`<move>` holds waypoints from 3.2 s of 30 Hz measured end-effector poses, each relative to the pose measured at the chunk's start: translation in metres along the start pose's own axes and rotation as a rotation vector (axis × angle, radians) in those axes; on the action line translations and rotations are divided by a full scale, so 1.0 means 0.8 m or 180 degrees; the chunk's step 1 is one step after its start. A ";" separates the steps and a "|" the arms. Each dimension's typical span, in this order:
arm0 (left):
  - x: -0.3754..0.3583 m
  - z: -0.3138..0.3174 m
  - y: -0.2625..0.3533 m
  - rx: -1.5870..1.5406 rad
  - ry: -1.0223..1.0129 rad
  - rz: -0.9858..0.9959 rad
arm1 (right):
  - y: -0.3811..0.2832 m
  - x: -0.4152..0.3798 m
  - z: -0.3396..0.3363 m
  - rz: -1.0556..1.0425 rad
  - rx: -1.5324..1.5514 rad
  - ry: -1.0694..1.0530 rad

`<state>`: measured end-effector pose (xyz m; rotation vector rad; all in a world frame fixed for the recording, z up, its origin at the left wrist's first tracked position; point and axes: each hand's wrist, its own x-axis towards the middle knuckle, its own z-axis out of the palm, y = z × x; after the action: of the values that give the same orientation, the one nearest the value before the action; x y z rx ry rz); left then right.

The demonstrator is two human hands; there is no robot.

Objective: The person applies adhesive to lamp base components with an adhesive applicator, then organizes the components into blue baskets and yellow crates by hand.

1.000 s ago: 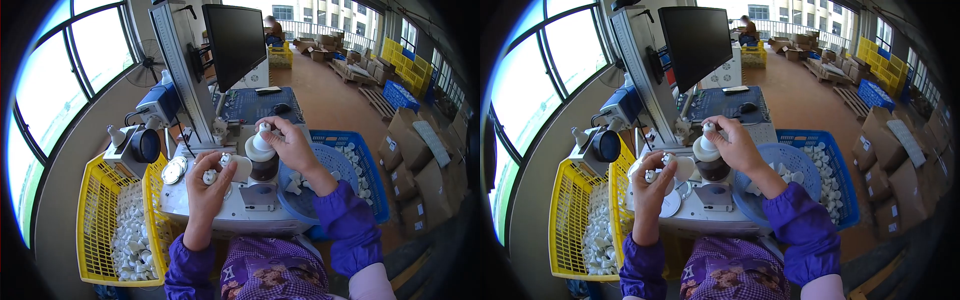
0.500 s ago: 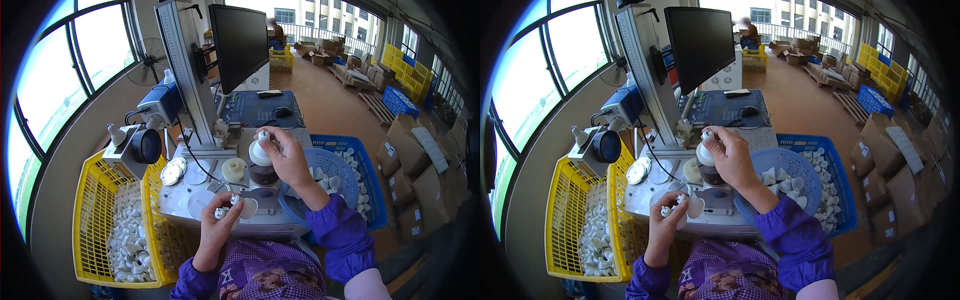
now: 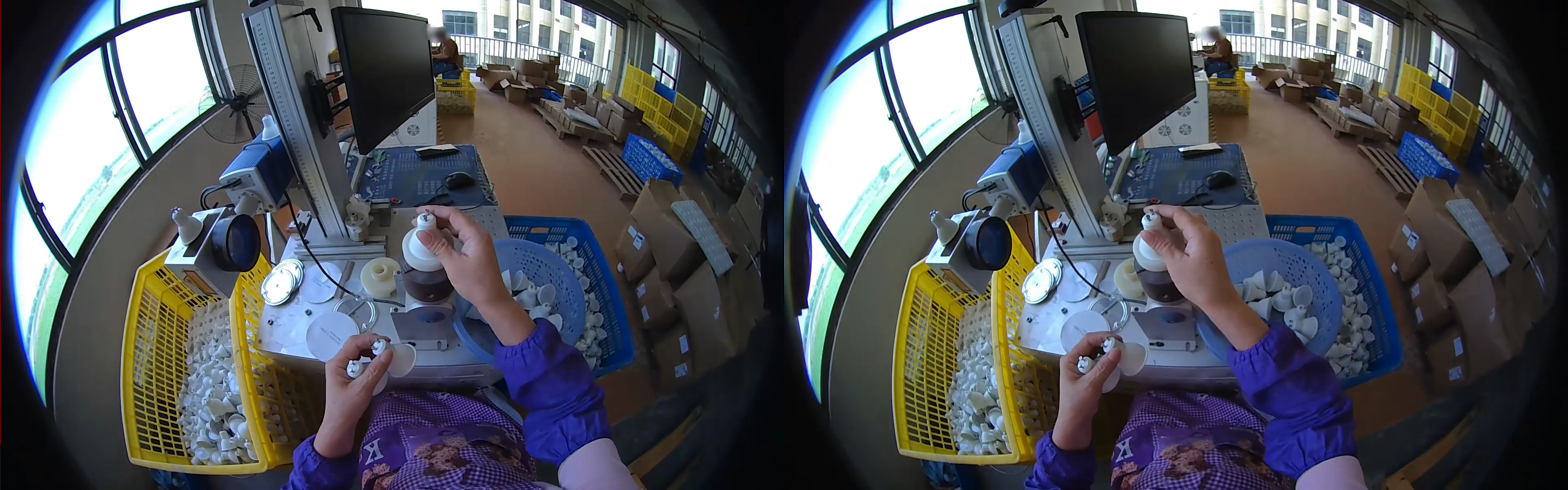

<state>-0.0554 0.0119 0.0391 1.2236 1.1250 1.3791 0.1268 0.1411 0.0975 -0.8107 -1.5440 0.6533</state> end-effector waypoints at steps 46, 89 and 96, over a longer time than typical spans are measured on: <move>-0.036 0.057 -0.038 0.2177 0.0406 0.1780 | 0.059 -0.134 -0.149 0.1907 0.0997 0.0082; 0.010 0.047 -0.028 -0.0528 0.0376 0.0456 | -0.017 0.005 -0.016 0.0136 -0.1006 -0.0218; -0.006 0.063 -0.045 -0.0517 0.0178 0.0189 | -0.001 0.010 -0.022 0.0171 -0.0702 -0.0468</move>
<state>-0.0027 0.0142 0.0066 1.1153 1.0005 1.5269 0.1433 0.1461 0.1055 -0.9904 -1.7544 0.5989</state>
